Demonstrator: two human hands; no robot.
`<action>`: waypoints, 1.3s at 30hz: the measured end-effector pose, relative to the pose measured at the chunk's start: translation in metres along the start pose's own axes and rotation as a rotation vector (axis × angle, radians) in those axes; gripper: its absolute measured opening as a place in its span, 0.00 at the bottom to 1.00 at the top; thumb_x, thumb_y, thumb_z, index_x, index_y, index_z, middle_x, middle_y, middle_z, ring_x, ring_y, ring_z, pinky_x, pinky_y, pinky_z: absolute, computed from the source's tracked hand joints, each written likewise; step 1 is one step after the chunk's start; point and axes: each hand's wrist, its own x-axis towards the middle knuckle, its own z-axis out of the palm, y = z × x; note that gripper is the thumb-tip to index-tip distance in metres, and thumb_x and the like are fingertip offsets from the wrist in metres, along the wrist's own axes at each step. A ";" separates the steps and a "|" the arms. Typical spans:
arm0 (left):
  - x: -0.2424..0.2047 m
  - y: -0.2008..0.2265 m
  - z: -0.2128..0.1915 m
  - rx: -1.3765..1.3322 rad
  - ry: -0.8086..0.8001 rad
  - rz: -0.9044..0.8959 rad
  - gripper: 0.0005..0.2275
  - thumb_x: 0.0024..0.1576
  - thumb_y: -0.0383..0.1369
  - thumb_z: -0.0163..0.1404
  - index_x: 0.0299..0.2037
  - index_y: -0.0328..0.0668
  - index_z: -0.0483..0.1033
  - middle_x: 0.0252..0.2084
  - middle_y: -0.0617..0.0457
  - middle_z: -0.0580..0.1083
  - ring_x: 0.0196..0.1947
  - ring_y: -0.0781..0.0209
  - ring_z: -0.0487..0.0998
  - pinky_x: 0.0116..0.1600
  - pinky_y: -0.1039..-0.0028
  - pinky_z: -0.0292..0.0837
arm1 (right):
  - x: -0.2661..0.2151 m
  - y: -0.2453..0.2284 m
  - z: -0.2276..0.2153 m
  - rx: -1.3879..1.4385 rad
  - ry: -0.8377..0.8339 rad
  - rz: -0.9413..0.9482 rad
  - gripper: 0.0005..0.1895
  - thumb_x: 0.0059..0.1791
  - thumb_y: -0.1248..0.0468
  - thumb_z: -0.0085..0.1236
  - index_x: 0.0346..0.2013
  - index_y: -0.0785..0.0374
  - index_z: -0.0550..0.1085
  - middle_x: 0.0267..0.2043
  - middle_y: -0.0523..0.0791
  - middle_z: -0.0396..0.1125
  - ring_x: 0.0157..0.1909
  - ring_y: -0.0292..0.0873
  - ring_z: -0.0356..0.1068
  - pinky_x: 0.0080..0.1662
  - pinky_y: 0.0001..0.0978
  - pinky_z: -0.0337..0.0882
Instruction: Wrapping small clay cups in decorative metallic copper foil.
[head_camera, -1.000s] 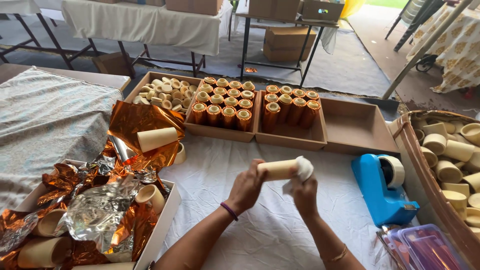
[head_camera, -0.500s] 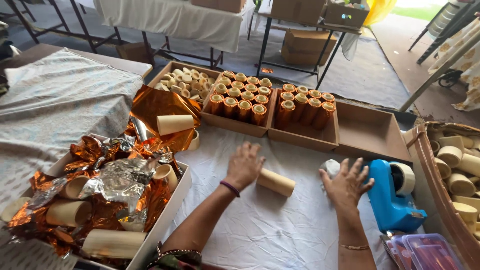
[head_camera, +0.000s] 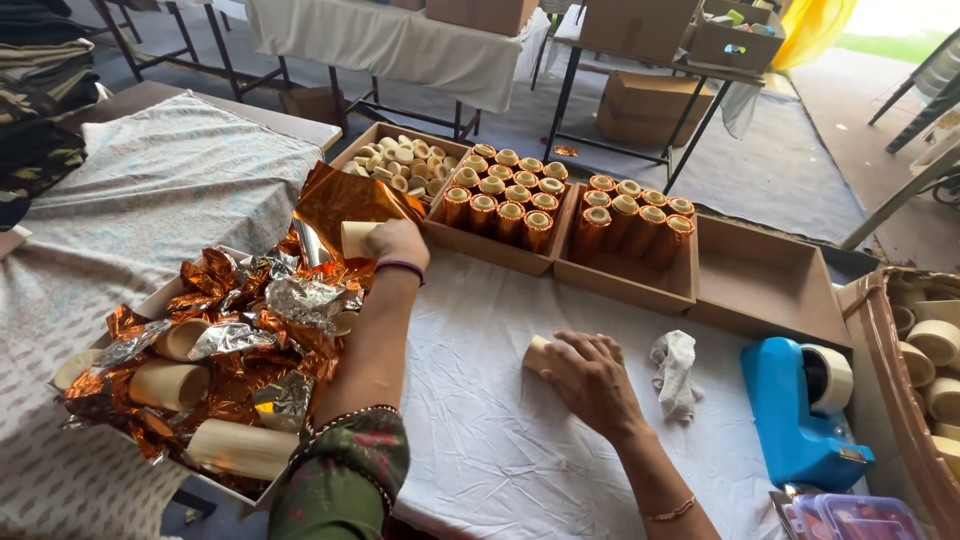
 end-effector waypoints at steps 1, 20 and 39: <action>-0.002 -0.004 0.003 0.033 -0.099 -0.038 0.13 0.60 0.35 0.50 0.54 0.48 0.79 0.57 0.49 0.77 0.55 0.48 0.79 0.51 0.53 0.77 | -0.003 0.004 0.003 0.032 -0.023 0.037 0.20 0.45 0.54 0.65 0.49 0.58 0.76 0.58 0.47 0.70 0.60 0.50 0.68 0.65 0.47 0.56; 0.018 -0.021 -0.033 -0.102 -0.068 0.000 0.14 0.58 0.37 0.53 0.52 0.45 0.81 0.56 0.45 0.77 0.57 0.46 0.77 0.58 0.56 0.71 | -0.001 0.010 0.005 0.088 -0.057 0.091 0.18 0.47 0.56 0.64 0.49 0.59 0.77 0.52 0.43 0.73 0.55 0.47 0.71 0.65 0.49 0.59; 0.027 -0.047 -0.012 -0.273 -0.012 0.167 0.12 0.59 0.39 0.51 0.48 0.47 0.81 0.52 0.44 0.79 0.54 0.46 0.79 0.58 0.59 0.75 | 0.159 -0.062 0.090 0.509 -0.064 0.201 0.21 0.47 0.59 0.65 0.54 0.59 0.74 0.43 0.49 0.76 0.46 0.46 0.77 0.49 0.40 0.75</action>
